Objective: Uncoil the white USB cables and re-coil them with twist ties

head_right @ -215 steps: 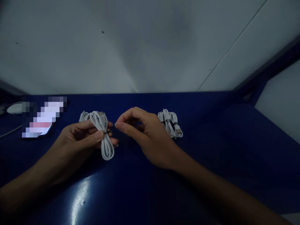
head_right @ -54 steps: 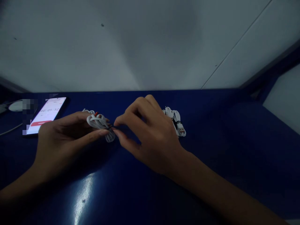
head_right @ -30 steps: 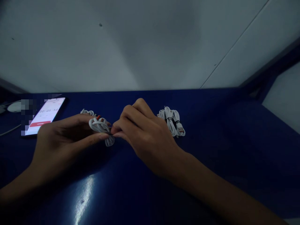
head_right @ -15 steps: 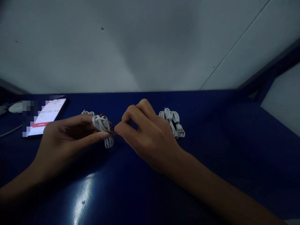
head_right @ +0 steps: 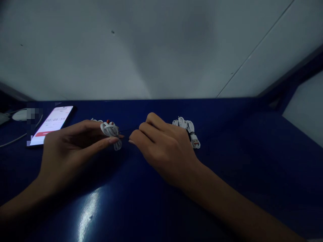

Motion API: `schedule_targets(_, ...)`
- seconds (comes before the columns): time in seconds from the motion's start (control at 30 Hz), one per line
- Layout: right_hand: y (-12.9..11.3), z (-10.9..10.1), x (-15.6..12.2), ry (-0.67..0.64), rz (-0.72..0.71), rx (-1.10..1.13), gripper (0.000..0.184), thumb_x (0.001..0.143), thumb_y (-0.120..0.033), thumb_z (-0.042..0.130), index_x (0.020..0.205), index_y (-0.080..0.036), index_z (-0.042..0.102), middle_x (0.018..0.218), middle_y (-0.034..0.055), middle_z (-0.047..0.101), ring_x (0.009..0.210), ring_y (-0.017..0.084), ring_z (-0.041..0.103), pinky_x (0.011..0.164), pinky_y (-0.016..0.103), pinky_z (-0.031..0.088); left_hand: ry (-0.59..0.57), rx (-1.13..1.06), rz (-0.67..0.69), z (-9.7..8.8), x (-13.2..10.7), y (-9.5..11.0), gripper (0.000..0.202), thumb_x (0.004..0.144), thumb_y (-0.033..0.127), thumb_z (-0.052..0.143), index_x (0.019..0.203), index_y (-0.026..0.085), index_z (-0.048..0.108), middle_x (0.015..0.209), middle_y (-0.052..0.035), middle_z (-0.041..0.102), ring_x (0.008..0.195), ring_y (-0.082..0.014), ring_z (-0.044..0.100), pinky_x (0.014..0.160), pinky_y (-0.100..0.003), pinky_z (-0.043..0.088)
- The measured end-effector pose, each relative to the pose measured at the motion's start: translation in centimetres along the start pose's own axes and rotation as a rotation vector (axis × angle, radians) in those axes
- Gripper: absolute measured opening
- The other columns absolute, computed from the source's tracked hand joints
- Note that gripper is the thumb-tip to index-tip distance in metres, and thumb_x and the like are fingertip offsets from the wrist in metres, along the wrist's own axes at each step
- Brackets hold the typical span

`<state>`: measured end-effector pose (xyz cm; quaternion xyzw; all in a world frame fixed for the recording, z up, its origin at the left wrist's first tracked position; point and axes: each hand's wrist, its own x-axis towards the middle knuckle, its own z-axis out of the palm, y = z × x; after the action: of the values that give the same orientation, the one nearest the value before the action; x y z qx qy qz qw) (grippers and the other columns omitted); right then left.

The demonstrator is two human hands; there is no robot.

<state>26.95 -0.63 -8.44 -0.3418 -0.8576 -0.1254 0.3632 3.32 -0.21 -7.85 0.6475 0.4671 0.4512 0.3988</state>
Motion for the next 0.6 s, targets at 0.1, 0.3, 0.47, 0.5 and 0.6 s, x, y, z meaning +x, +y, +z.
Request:
schedule_targets(0.1, 0.08, 0.13, -0.04, -0.027, 0.006, -0.008, 0.025, 0.110, -0.016, 0.065, 0.086, -0.019, 0.072, 0.078, 0.0027, 0.075, 0.075, 0.018, 0.063, 0.059, 0.034, 0.048, 0.021, 0.010, 0.012, 0.02, -0.11, -0.15, 0.025, 0.084, 0.032, 0.098, 0.106, 0.036, 0.086, 0.107, 0.0049, 0.087, 0.101, -0.0231, 0.084, 0.099, -0.036, 0.069)
schedule_targets(0.3, 0.47, 0.23, -0.51, -0.061, 0.050, 0.043, 0.019, 0.107, -0.004, 0.063, 0.099, -0.014, 0.077, 0.087, 0.0044, 0.077, 0.081, 0.019, 0.064, 0.065, 0.034, 0.051, 0.042, 0.027, 0.011, 0.13, 0.10, -0.39, 0.024, 0.084, 0.036, 0.098, 0.104, 0.035, 0.086, 0.107, 0.0044, 0.087, 0.101, -0.0264, 0.084, 0.104, -0.044, 0.069)
schedule_targets(0.47, 0.58, 0.14, -0.73, -0.116, 0.120, 0.114, 0.027, 0.101, 0.006, 0.062, 0.109, -0.013, 0.079, 0.095, 0.0050, 0.076, 0.085, 0.018, 0.063, 0.072, 0.033, 0.053, 0.054, 0.062, 0.018, 0.12, 0.15, -0.27, 0.024, 0.085, 0.040, 0.096, 0.106, 0.035, 0.086, 0.107, 0.0031, 0.088, 0.100, -0.0281, 0.085, 0.101, -0.046, 0.070)
schedule_targets(0.5, 0.56, 0.12, -0.71, -0.133, 0.129, 0.105, 0.027, 0.100, 0.007, 0.063, 0.108, -0.013, 0.080, 0.093, 0.0049, 0.075, 0.083, 0.019, 0.062, 0.072, 0.034, 0.053, 0.060, 0.071, 0.018, 0.10, 0.09, -0.28, 0.024, 0.085, 0.041, 0.096, 0.106, 0.035, 0.086, 0.107, 0.0031, 0.088, 0.100, -0.0282, 0.084, 0.101, -0.046, 0.069)
schedule_targets(0.6, 0.48, 0.06, -0.58, -0.166, 0.152, 0.082, 0.023, 0.100, 0.005, 0.065, 0.106, -0.011, 0.081, 0.090, 0.0060, 0.074, 0.082, 0.020, 0.062, 0.072, 0.035, 0.053, 0.062, 0.082, 0.015, 0.10, -0.15, -0.34, 0.024, 0.087, 0.039, 0.095, 0.108, 0.036, 0.086, 0.109, 0.0035, 0.087, 0.103, -0.0280, 0.084, 0.102, -0.044, 0.068)
